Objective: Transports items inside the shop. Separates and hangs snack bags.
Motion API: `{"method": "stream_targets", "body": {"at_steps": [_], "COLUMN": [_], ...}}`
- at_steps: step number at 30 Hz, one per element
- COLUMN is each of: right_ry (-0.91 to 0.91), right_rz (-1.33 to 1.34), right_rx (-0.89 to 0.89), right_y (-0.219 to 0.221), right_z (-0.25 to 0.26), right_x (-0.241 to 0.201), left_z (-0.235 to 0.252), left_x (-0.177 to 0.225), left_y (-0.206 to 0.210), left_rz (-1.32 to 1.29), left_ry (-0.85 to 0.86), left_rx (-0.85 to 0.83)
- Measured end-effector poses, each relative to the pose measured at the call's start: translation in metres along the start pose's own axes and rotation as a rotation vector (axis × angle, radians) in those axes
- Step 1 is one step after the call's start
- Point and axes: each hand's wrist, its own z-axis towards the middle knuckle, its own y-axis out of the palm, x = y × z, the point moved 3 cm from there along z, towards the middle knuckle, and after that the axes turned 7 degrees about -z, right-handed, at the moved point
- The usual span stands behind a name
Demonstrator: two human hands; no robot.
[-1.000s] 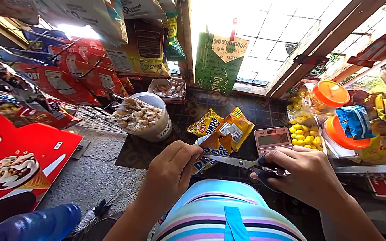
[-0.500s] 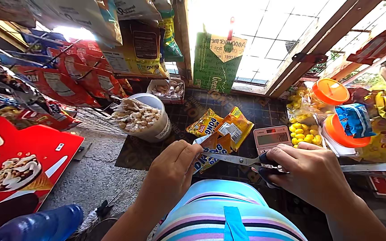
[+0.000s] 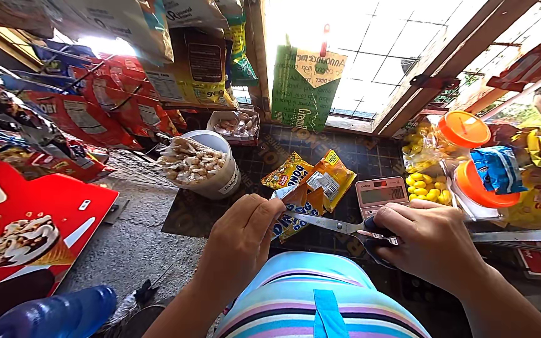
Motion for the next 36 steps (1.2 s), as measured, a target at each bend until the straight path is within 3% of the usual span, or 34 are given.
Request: {"method": "stream_targets", "body": {"at_steps": [36], "right_ry": [0.004], "right_rz": [0.029], "right_rx": [-0.012], "right_y": [0.0039], "right_z": [-0.0032], "right_x": [0.0048], "left_z": [0.0010], "left_x": [0.0042], "left_y": [-0.0007], "left_rz": [0.002], "left_ry": [0.021], "left_rx": [0.010]}}
